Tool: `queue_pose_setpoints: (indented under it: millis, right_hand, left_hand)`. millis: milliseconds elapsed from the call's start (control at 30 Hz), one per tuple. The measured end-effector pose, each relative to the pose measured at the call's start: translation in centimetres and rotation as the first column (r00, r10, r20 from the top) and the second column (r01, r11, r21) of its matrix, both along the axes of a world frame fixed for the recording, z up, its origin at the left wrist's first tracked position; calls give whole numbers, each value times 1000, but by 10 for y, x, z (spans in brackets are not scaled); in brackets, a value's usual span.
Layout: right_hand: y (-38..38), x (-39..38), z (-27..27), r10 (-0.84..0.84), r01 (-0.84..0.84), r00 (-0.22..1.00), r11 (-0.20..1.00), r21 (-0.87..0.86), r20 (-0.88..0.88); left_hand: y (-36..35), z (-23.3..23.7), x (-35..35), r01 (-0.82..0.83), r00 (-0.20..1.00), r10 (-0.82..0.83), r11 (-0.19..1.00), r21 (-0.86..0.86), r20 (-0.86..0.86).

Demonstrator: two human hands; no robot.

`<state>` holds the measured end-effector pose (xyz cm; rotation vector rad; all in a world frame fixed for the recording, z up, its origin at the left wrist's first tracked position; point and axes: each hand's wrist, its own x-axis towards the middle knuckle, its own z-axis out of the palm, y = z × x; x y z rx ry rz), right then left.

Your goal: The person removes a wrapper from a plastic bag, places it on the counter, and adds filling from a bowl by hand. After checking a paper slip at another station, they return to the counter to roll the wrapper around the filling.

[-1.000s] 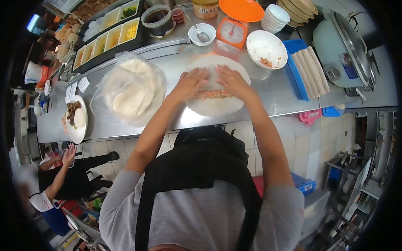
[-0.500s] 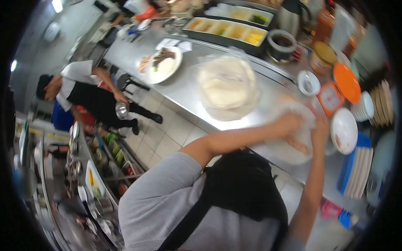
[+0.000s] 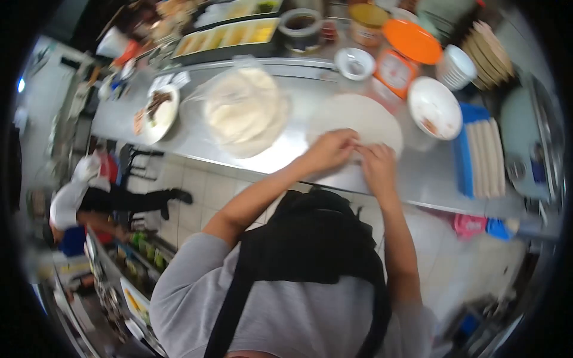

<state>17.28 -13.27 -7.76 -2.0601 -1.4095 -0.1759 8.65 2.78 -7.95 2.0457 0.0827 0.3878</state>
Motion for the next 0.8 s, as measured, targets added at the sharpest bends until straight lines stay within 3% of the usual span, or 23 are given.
queue_pose_setpoints:
  millis: [33, 67, 100, 167, 233, 267, 300, 367, 433, 600, 667, 733, 800]
  right_hand:
    - [2, 3, 1, -16, 16, 1000, 1000, 8, 11]
    - [3, 6, 4, -33, 33, 999, 999, 30, -9]
    - [2, 6, 7, -44, 46, 999, 997, 57, -30]
    - [-8, 2, 1, -48, 50, 999, 995, 88, -21]
    - [-23, -4, -11, -35, 36, 999, 992, 121, -15]
    - [-35, -14, -18, 4, -3, 999, 999, 33, -37]
    - [-42, -19, -19, 42, -46, 997, 998, -54, -61]
    - [-47, -19, -18, 30, -33, 998, 998, -46, -54]
    - [-43, -19, -14, 24, -25, 999, 999, -35, -49]
    - [7, 8, -6, -190, 190, 982, 982, 6, -17]
    - [15, 14, -11, -181, 180, 983, 982, 56, 13]
    - [22, 14, -19, -171, 166, 984, 981, 103, 42]
    - [25, 5, -26, 28, -28, 999, 1000, 6, -43]
  left_hand:
    - [-2, 17, -6, -3, 997, -5, 993, 114, 74]
    - [-5, 26, -13, -40, 996, 9, 938, 345, 91]
    - [-7, 32, -20, -88, 993, 26, 825, 558, 118]
    - [-6, -1, -28, -161, 972, 9, 751, 641, 234]
    - [-3, -27, -52, -57, 987, -56, 759, 648, 152]
    - [-2, -34, -61, 32, 992, -103, 755, 655, 70]
    - [-4, -35, -66, 42, 991, -117, 757, 653, 72]
    - [-9, -37, -73, 145, 947, -293, 752, 642, 129]
    - [-7, -21, -63, 103, 950, -271, 743, 661, 156]
    - [19, -21, -13, -39, 974, -135, 686, 726, 180]
    - [31, -23, 3, 120, 989, -144, 715, 689, -24]
    - [40, -19, 14, 146, 985, -168, 745, 651, -30]
    - [50, -26, 27, 225, 974, -216, 862, 455, -70]
